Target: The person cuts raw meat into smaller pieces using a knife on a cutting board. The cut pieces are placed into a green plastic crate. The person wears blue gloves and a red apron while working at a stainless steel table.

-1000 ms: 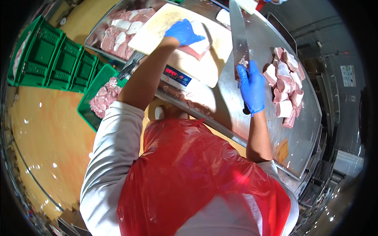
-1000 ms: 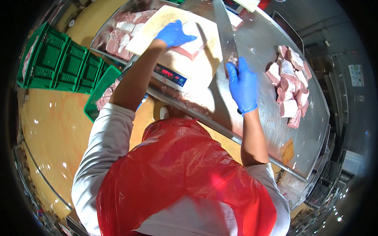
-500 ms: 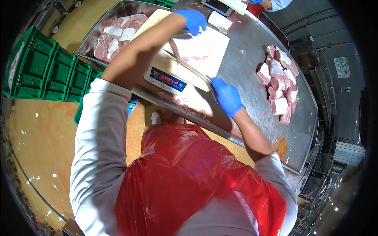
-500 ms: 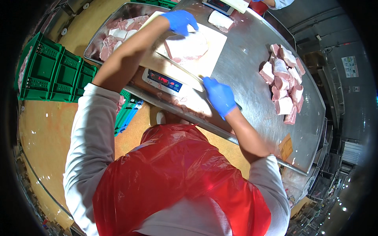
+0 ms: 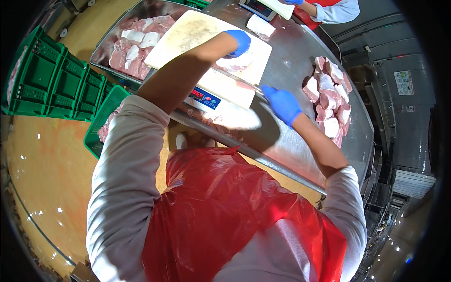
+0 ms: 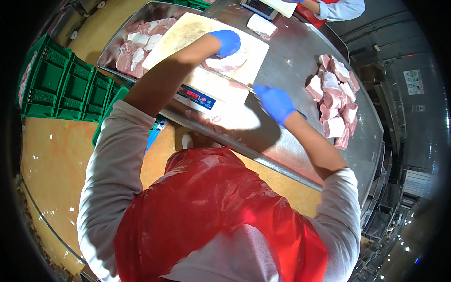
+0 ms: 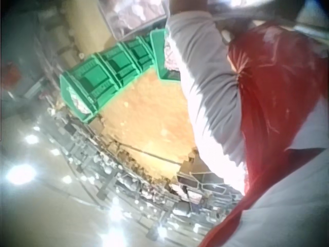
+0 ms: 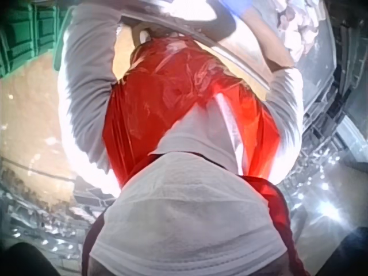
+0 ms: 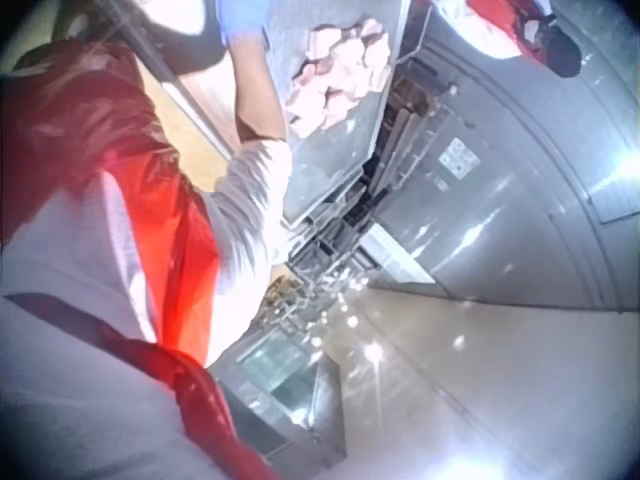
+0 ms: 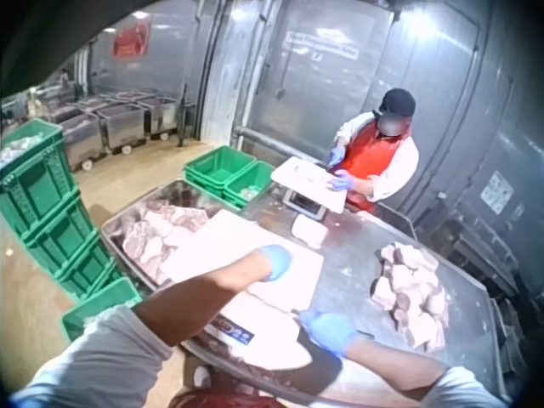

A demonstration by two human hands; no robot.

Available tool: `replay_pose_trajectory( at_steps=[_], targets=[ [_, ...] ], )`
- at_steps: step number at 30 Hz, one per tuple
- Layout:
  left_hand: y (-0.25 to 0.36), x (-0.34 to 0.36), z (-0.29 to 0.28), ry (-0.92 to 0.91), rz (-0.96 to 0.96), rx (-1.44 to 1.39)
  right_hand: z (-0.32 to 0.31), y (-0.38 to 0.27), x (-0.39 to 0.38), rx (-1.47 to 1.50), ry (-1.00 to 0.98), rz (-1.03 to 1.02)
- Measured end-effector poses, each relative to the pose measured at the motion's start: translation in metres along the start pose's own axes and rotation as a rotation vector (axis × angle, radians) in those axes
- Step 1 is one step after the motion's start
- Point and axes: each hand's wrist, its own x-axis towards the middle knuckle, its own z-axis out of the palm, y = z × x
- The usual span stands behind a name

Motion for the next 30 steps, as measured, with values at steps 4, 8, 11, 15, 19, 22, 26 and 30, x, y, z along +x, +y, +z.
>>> replay_pose_trajectory(
  at_steps=[4,8,11,15,19,22,26,30],
  targets=[
    [-0.012,-0.039,0.023,0.596,-0.143,-0.688,-0.010,0.031,-0.066,0.119,-0.044,0.062],
    [0.045,-0.112,0.040,1.436,-0.342,-0.506,-0.018,-0.015,-0.065,0.772,-0.002,0.235],
    [0.096,-0.150,0.062,1.286,-0.327,-0.357,-0.027,-0.072,-0.028,0.962,-0.018,0.308],
    [0.077,-0.208,0.088,1.158,-0.446,0.055,-0.029,-0.139,0.019,0.970,0.286,-0.108],
    [0.039,-0.287,0.081,1.387,-0.673,0.372,-0.064,-0.172,0.022,0.884,-0.016,-0.218],
    [0.014,-0.341,0.138,1.797,-0.801,-0.134,-0.053,-0.175,0.010,0.829,0.052,-0.399],
    [-0.010,-0.419,0.244,1.240,-1.298,0.113,-0.043,-0.132,-0.011,0.969,0.082,-0.289],
    [-0.038,-0.430,0.296,0.287,-1.324,-0.465,-0.031,-0.069,-0.040,0.981,0.227,0.305]
  ],
)
